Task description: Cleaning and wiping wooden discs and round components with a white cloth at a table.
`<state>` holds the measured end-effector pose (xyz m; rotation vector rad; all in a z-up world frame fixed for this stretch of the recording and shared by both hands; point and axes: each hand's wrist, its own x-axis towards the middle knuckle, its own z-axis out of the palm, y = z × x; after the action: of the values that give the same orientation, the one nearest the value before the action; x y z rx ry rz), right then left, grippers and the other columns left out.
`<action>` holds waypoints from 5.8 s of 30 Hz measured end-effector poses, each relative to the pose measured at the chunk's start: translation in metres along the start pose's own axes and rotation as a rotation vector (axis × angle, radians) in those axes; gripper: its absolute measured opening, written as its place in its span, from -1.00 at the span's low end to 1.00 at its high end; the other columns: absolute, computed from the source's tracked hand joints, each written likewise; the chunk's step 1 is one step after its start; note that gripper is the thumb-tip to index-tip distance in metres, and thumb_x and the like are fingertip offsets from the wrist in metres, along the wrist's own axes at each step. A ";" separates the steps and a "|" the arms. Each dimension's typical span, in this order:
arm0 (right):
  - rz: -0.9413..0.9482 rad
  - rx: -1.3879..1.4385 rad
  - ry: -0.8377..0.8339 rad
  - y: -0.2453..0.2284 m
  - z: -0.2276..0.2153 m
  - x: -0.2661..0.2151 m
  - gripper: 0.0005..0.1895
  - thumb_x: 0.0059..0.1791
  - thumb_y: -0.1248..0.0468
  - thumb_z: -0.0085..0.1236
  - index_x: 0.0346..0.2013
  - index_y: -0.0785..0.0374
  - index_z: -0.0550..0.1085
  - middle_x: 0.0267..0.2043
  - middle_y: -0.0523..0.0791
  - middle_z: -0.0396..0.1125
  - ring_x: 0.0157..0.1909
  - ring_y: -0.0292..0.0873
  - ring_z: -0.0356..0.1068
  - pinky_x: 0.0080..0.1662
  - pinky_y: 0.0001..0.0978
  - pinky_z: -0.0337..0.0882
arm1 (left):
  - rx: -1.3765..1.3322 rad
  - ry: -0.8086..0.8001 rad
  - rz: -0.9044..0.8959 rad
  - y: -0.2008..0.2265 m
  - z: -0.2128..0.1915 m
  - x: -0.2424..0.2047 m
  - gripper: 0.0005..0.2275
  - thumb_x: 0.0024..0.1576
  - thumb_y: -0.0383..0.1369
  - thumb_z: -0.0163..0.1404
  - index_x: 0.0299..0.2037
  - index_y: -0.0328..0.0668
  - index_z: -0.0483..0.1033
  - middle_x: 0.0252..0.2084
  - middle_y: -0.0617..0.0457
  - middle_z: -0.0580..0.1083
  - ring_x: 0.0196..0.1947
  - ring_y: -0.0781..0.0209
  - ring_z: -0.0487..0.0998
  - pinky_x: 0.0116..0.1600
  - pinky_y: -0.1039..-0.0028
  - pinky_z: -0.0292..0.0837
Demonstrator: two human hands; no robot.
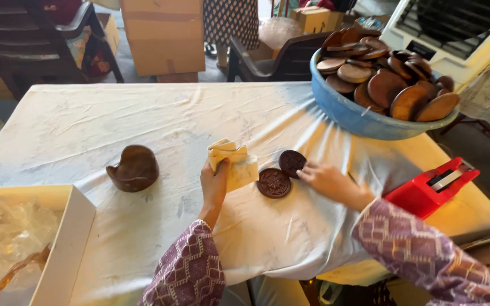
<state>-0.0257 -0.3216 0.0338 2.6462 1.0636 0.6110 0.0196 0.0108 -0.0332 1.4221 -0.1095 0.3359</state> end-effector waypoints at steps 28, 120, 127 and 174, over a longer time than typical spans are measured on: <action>0.577 -0.618 0.037 0.253 0.036 0.049 -0.85 0.12 0.16 0.24 -0.32 0.08 0.55 -0.31 -0.19 0.49 -0.11 -0.16 0.46 -0.05 -0.21 0.43 | 0.001 0.015 -0.064 0.002 0.007 0.004 -0.81 0.22 -0.36 0.04 -0.05 -0.30 0.56 -0.25 0.13 0.58 -0.26 0.41 0.48 -0.15 0.52 0.43; 0.712 2.792 0.658 -0.042 0.052 0.099 -0.57 0.13 0.40 -0.07 0.30 0.44 0.25 0.18 0.06 0.37 0.21 -0.03 0.43 0.22 -0.17 0.45 | -1.313 -0.308 -0.485 0.045 0.012 0.011 -0.45 0.33 0.08 -0.42 0.38 -0.05 0.23 0.39 -0.13 0.29 0.40 -0.15 0.26 0.38 -0.37 0.11; 0.783 2.890 0.734 -0.030 0.087 0.088 -0.62 0.16 0.37 -0.10 0.28 0.41 0.31 0.06 0.03 0.40 0.05 -0.10 0.49 0.05 -0.40 0.57 | -1.539 -0.218 -0.506 0.038 0.017 0.009 -0.36 0.41 0.11 -0.47 0.50 -0.27 0.05 0.47 -0.30 0.19 0.47 -0.20 0.20 0.48 -0.13 0.10; 0.678 1.785 0.680 -0.094 0.000 0.120 -0.70 0.10 0.29 0.13 0.12 0.27 0.53 0.19 -0.11 0.35 0.12 -0.25 0.41 0.18 -0.42 0.43 | -1.019 -0.331 -0.620 0.014 0.044 0.004 -0.43 0.31 0.14 -0.30 0.28 -0.13 0.36 0.21 -0.01 0.47 0.20 0.10 0.49 0.33 0.14 0.35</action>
<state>-0.0044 -0.1701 0.0356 4.7205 0.9627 0.9990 0.0251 -0.0301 -0.0117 0.4310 -0.0827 -0.4380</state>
